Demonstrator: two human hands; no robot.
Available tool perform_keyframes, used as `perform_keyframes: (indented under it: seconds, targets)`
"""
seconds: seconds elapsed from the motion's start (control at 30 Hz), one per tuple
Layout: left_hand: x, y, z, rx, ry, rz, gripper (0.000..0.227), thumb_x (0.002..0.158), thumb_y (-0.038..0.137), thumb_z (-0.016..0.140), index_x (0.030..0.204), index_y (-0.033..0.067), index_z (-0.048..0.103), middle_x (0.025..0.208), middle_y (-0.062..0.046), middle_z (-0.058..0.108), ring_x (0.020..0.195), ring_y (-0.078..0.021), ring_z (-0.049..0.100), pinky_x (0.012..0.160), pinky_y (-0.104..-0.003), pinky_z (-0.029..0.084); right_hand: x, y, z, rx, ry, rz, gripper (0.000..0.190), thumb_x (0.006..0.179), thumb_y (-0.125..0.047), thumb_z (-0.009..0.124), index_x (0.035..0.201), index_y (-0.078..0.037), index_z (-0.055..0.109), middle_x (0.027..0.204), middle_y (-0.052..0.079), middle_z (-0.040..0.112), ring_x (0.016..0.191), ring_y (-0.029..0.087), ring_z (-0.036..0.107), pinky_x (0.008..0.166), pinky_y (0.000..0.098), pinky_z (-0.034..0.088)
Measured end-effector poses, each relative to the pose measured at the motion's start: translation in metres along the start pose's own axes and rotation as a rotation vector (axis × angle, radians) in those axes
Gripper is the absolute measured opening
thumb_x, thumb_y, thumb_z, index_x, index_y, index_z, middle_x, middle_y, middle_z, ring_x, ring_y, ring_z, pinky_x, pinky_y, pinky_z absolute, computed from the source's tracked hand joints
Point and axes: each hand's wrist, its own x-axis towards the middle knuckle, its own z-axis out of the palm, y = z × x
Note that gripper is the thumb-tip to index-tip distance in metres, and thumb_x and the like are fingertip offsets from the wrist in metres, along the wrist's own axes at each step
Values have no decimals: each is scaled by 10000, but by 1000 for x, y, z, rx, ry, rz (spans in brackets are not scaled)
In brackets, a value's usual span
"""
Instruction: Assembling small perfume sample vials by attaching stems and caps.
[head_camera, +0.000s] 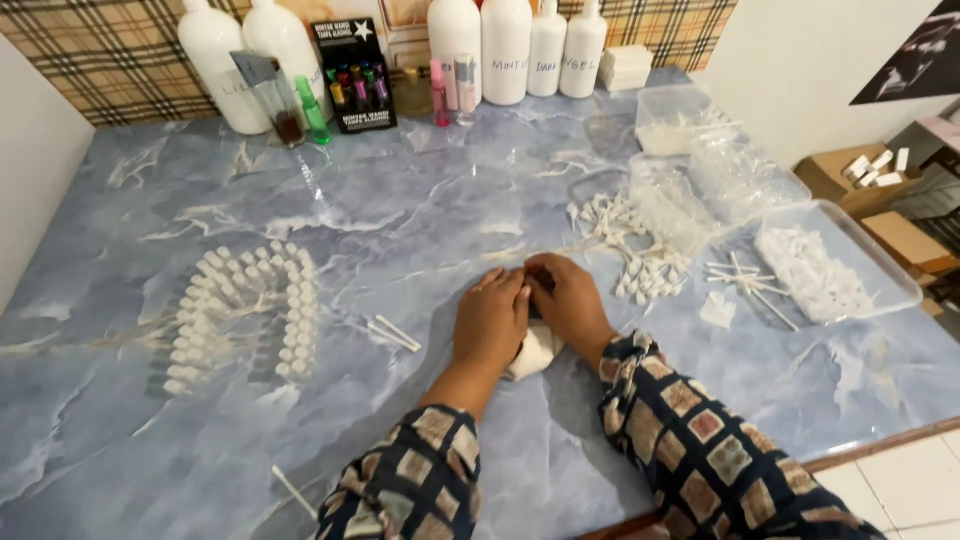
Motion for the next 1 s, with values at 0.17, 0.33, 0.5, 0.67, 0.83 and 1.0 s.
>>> perform_keyframes:
  seconds: [0.17,0.33,0.5,0.67,0.83,1.0]
  targets:
    - [2,6,-10,6,3,22,358,1001,255,546,1225,31,713,1193,-153,742,1230,-361,644,1015,-462,515,3,-6,-6,20,-45,-30,339,860,-108,730,1198,-116,696,1048,159,739,1061,394,695,915,489,573]
    - [5,9,-18,-22,-40,3,358,985,235,560,1228,19,710,1210,-159,737,1238,-379,636,1027,-478,503,4,-4,-4,26,-56,-3,358,835,-120,755,1187,-164,703,1012,103,746,1037,355,711,913,457,572]
    - [11,5,-16,-103,-191,-146,456,1010,330,552,1356,50,650,1314,-139,697,1310,-364,591,1076,-494,469,7,4,-6,80,-92,76,384,806,-151,787,1181,-181,709,1011,135,761,1038,373,711,899,491,571]
    - [57,45,-56,-389,-202,-122,478,988,271,572,1381,3,616,1329,-239,662,1269,-435,594,1061,-536,477,27,-25,-70,242,-57,157,378,818,-112,727,1196,-107,708,1020,195,767,1021,418,724,892,513,574]
    - [118,106,-55,-579,40,146,406,970,176,635,1346,21,639,1298,-238,683,1250,-439,616,1068,-515,493,60,-1,-145,212,135,94,305,900,-145,717,1204,-136,725,1020,113,763,982,278,741,800,388,581]
    - [167,130,22,-537,49,179,338,971,225,636,1305,204,685,1263,-33,732,1199,-262,697,1049,-402,549,74,56,-192,118,410,114,233,957,-135,794,1178,-116,724,1024,71,745,934,201,736,758,296,600]
